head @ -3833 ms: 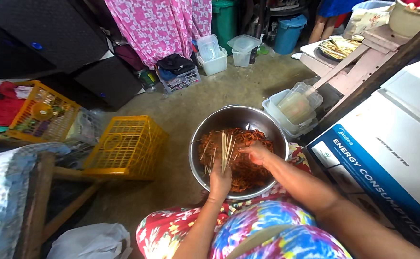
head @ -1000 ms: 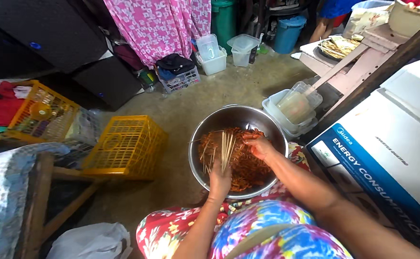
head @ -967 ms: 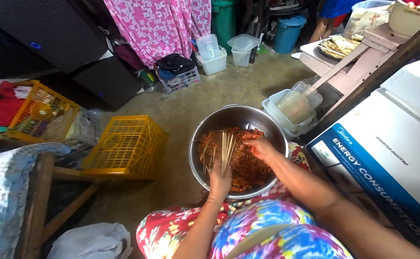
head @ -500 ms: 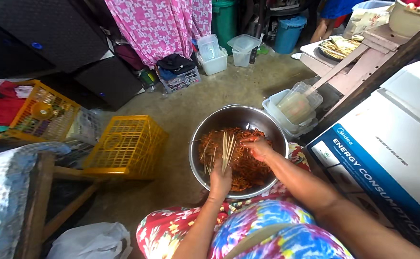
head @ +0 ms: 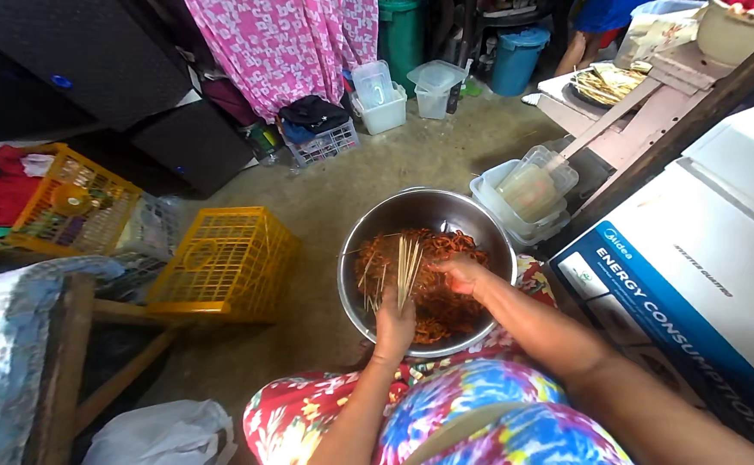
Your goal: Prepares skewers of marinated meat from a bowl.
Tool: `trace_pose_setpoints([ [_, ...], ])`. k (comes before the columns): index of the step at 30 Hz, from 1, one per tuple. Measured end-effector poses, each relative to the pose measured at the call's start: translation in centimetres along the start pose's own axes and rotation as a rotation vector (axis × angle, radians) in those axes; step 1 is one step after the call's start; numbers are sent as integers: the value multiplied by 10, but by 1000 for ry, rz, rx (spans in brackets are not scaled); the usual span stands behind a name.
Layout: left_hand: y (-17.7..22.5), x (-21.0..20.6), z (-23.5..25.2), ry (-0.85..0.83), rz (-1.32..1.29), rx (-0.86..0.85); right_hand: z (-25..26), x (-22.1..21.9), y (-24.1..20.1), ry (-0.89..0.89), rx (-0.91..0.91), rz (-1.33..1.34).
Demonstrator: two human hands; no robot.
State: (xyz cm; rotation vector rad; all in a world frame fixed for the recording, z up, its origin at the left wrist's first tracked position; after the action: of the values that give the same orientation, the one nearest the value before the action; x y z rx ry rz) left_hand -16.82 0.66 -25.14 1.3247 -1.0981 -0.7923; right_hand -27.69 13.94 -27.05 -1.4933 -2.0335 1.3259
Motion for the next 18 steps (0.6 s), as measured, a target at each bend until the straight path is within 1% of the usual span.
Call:
trace_pose_setpoints([
  [3, 0, 3, 0, 43, -19, -14, 3, -1, 1, -37, 22, -66],
  [5, 0, 7, 0, 109, -31, -12, 2, 2, -4, -47, 82, -185],
  [7, -1, 12, 0, 161, -35, 6, 2, 8, -13, 7, 166, -274],
  [8, -2, 13, 0, 166, -33, 16, 2, 13, -16, 47, 194, -252],
  [11, -1, 9, 1, 113, -15, 30, 7, 27, -20, 168, 214, -10],
  [13, 1, 4, 1, 55, -13, 30, 9, 29, -21, 188, 225, 85],
  [18, 1, 0, 0, 1, -22, 38, 11, 30, -21, 207, 250, 9],
])
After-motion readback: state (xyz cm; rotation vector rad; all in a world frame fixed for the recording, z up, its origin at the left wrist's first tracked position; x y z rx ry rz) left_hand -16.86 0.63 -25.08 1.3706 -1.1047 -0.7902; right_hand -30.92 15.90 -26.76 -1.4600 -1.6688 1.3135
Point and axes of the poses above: each hand's wrist, its own z-axis towards the middle knuckle, its own x-axis out of the back of the hand, y = z × x, the point moved 8 cm from there along z, towards the middle knuckle, and after that the axes turned 10 degrees about -z, right-handed, at the moved point
